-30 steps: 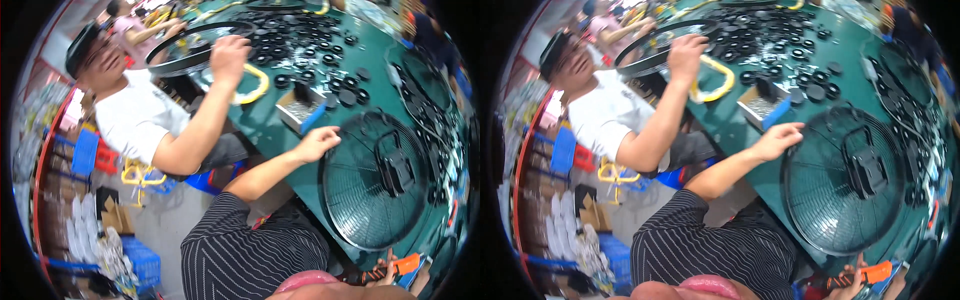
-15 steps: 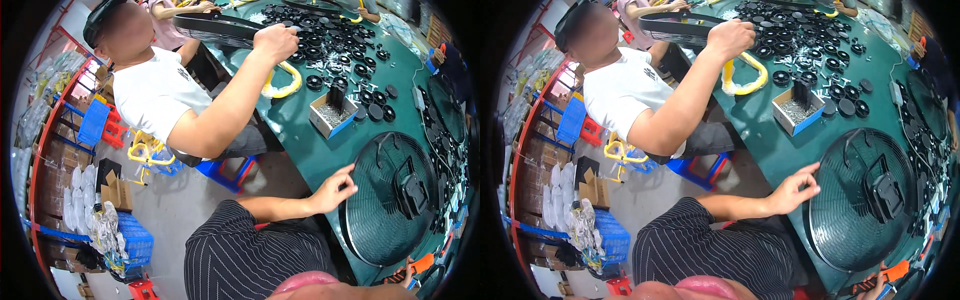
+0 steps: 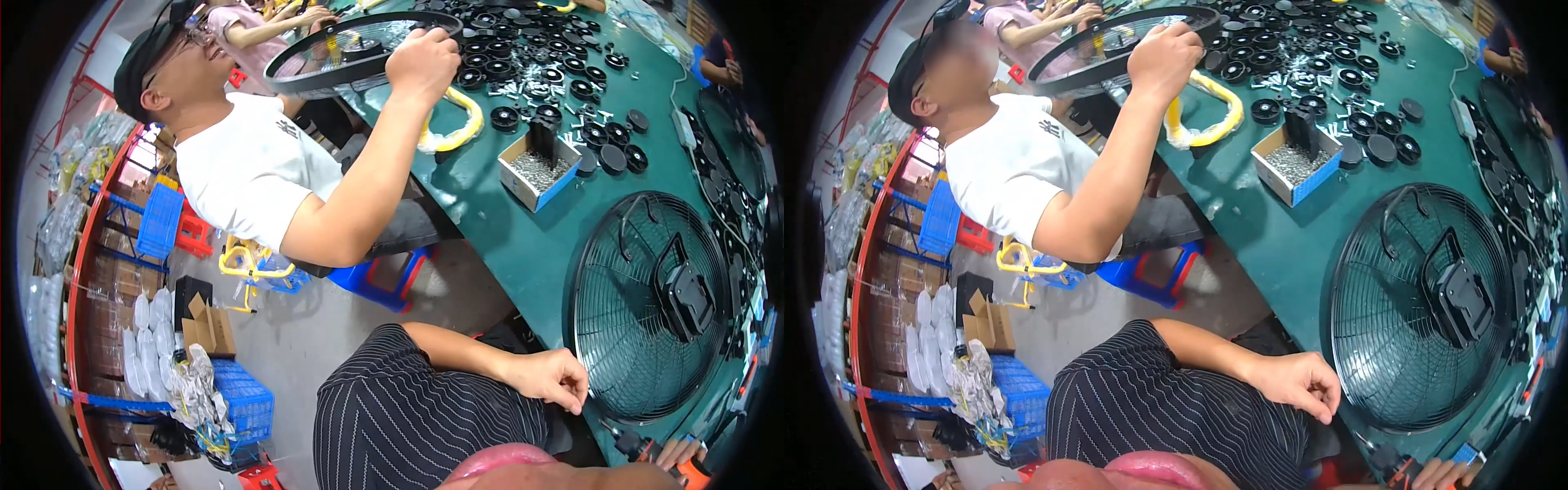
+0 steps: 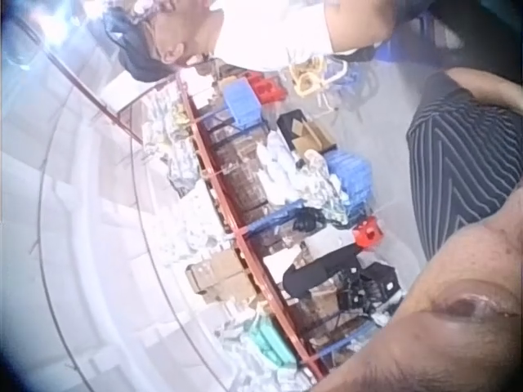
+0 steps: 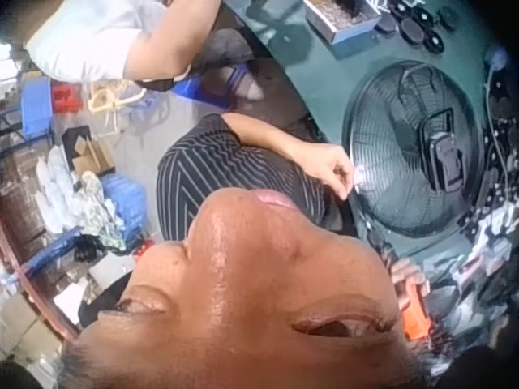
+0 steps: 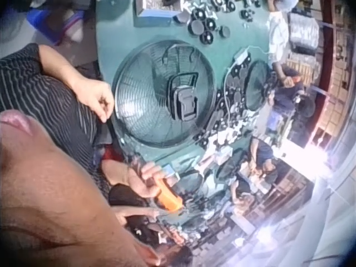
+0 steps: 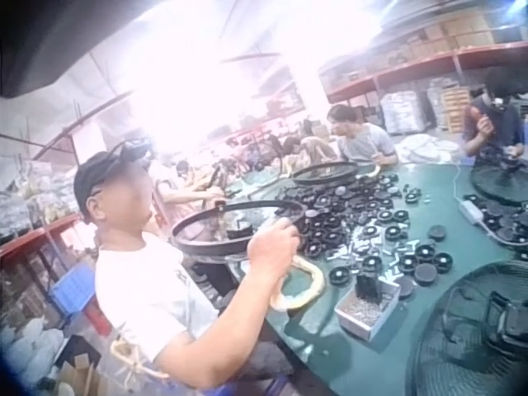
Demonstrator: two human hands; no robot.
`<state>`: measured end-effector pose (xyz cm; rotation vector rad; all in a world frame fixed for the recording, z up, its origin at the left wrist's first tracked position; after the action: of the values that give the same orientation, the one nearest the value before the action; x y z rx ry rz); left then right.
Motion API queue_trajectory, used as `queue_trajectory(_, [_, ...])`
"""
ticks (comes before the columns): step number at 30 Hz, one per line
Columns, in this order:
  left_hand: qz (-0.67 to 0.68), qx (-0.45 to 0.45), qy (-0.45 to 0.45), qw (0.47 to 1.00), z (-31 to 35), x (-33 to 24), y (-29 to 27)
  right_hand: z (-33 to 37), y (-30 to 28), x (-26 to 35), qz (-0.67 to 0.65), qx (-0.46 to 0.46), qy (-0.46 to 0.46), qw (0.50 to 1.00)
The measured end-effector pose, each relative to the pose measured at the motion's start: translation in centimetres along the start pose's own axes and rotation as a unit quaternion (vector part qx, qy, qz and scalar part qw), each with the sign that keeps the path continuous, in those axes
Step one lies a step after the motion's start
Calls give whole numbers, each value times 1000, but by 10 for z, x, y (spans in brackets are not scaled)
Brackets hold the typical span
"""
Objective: Assembling industrial fans by using an electric screwdriver to attach handles and rims to the fan guards and housing.
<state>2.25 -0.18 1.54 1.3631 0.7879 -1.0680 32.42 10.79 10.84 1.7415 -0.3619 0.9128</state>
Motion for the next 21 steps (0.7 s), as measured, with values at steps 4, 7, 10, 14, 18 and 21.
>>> queue_trajectory(4, [-13, 21, 81, 996, -8, -3, 5, -15, 25, -40, -20, 18, -168, 985])
queue_trajectory(7, [-81, 1, 101, 992, -7, -5, 2, -7, 45, -60, -87, -52, -205, 973])
queue_trajectory(10, [-122, -27, 109, 986, -9, -4, 0, 1, 55, -68, -73, -130, -207, 967])
queue_trajectory(14, [-117, -2, 59, 991, -11, -3, 9, 4, 56, -66, -52, -163, -216, 961])
queue_trajectory(18, [-133, 14, 94, 987, -14, -4, 9, 7, 56, -63, -39, -157, -211, 964])
queue_trajectory(21, [-189, 21, 183, 965, -19, -4, 9, 8, 53, -63, -41, -150, -195, 969])
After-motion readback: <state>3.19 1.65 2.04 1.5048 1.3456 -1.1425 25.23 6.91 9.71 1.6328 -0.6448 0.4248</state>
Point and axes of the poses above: each hand's wrist, its own z-axis away from the middle knuckle, its own y-axis out of the palm, x = y × z, the point moved 1 cm from there along -z, towards the middle knuckle, and after that the axes turned 10 degrees about -x, right-handed, at the moved point
